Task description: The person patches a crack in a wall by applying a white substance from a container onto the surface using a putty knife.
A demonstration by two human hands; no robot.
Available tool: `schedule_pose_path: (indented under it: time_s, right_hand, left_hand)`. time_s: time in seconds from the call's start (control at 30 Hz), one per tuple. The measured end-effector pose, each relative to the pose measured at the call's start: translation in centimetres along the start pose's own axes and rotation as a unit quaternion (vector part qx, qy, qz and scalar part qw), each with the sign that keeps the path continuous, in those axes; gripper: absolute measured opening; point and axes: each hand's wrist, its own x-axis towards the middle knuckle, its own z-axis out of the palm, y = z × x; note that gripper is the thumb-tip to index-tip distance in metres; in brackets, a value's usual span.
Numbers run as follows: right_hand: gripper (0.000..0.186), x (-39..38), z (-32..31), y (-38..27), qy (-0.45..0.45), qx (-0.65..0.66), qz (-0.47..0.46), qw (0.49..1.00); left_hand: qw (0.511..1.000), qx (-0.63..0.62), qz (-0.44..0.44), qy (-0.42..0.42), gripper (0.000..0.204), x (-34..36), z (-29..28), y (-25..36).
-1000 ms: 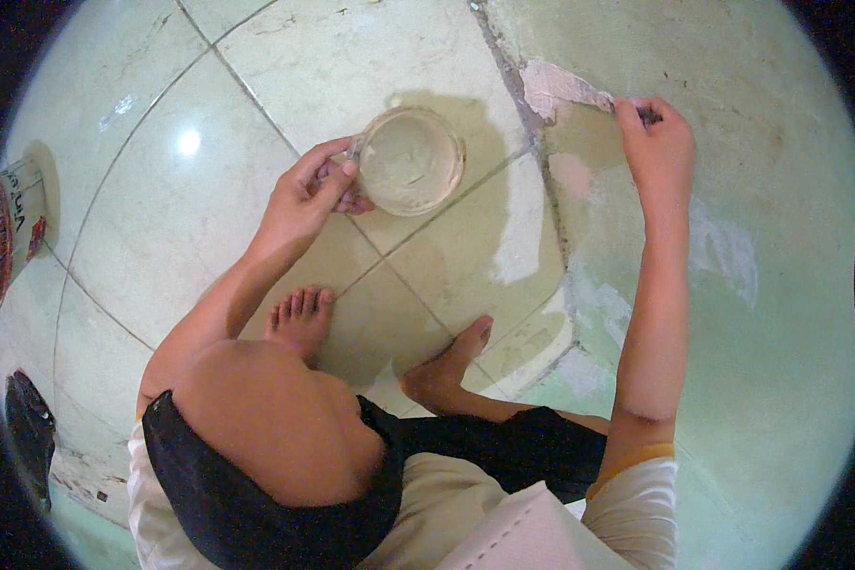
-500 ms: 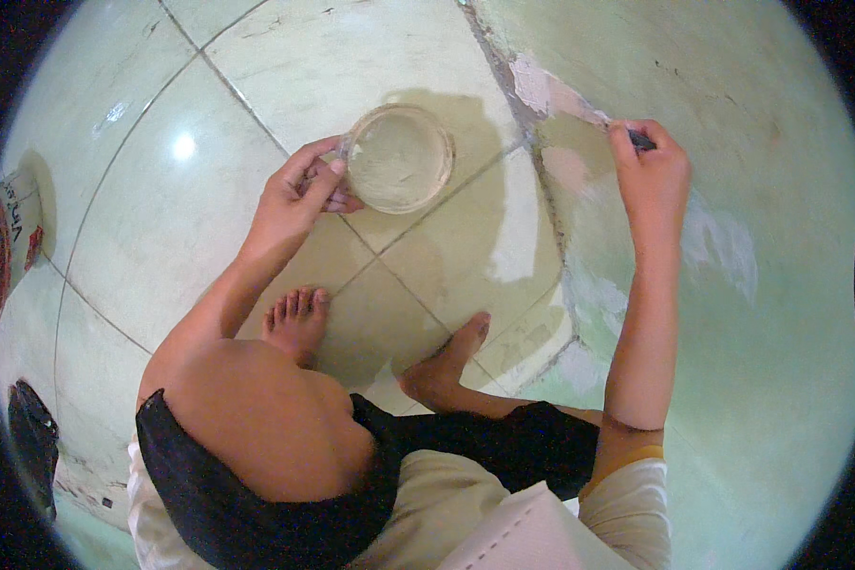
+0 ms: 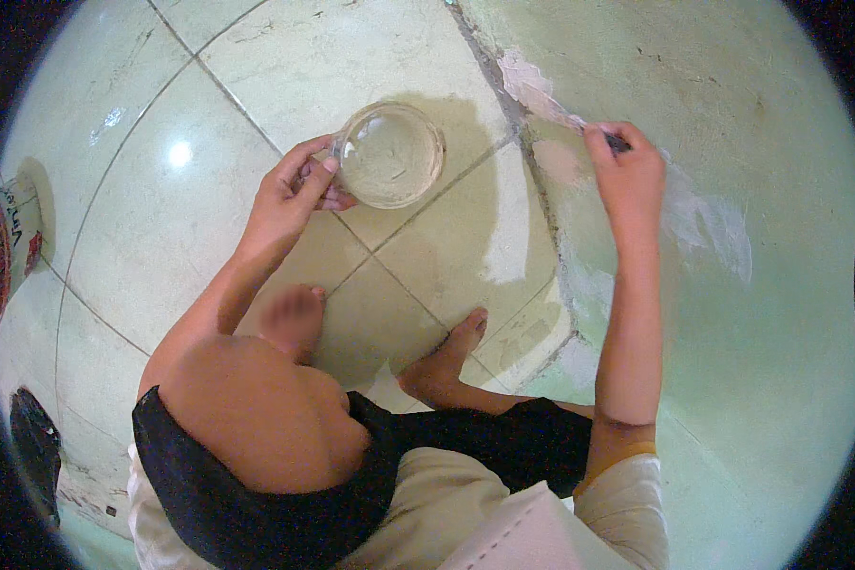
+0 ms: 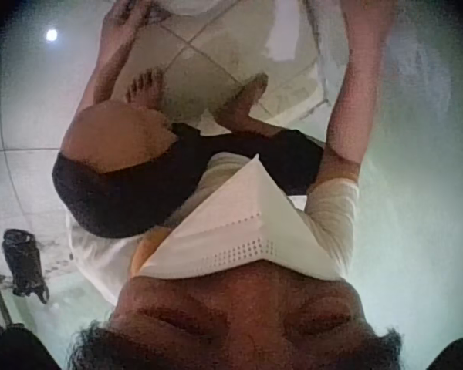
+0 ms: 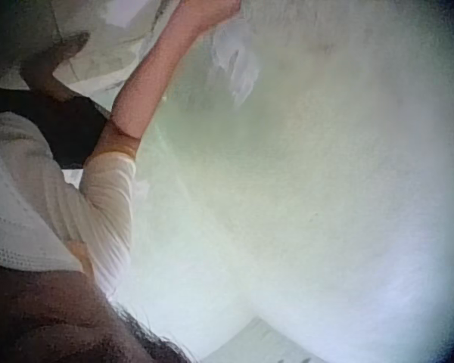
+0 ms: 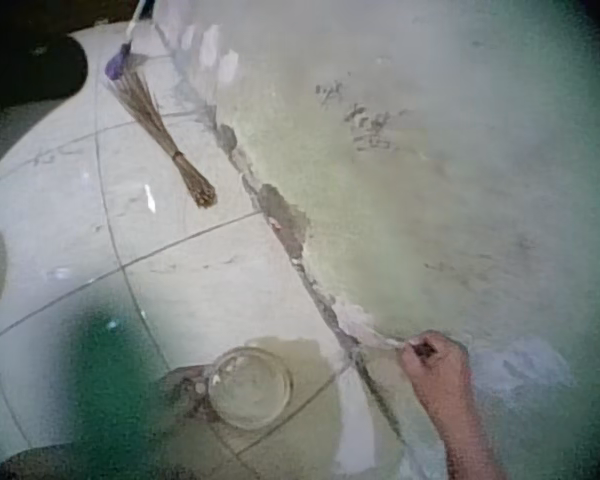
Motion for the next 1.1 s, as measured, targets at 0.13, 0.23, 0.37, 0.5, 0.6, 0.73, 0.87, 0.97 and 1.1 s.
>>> schedule_pose_path:
  time_s: [0.13,0.23,0.37,0.5,0.6,0.73,0.87,0.97,1.1]
  right_hand:
    - [0.029,0.8,3.0,2.9,-0.005,-0.006,-0.022,1.000]
    - [0.029,0.3,2.5,4.3,0.012,-0.017,-0.011,1.000]
    - [0.028,-1.1,1.0,4.5,-0.024,0.037,-0.007,0.999]
    - [0.026,-0.4,2.7,3.9,-0.048,0.023,-0.022,0.998]
    - [0.025,0.2,2.7,5.3,0.001,-0.021,-0.021,1.000]
    - [0.022,-3.4,-2.1,1.0,0.000,0.062,0.020,0.998]
    - [0.017,-5.0,-6.1,-2.1,-0.132,0.170,0.058,0.975]
    - [0.017,-6.0,-3.2,-5.2,-0.143,0.244,-0.044,0.958]
    - [0.023,-6.4,1.7,-7.6,-0.203,0.241,0.037,0.948]
  left_hand:
    - [1.000,-0.014,0.005,-0.026,0.040,0.5,0.3,-0.1]
    - [1.000,0.007,0.006,-0.018,0.040,0.2,-0.1,-0.3]
    - [1.000,-0.005,0.000,-0.008,0.040,0.2,-0.1,-0.4]
    - [1.000,-0.007,0.007,-0.020,0.040,0.5,0.1,-0.5]
    - [0.999,-0.009,0.005,-0.031,0.042,0.4,0.2,-0.4]
    - [0.999,0.008,0.001,-0.037,0.043,0.0,-0.6,-0.4]
    - [0.999,0.010,0.001,-0.033,0.043,0.1,-0.4,-0.4]
    - [1.000,0.019,0.000,-0.018,0.043,0.0,-0.4,0.0]
    - [1.000,0.018,0.010,-0.010,0.043,0.2,0.4,0.1]
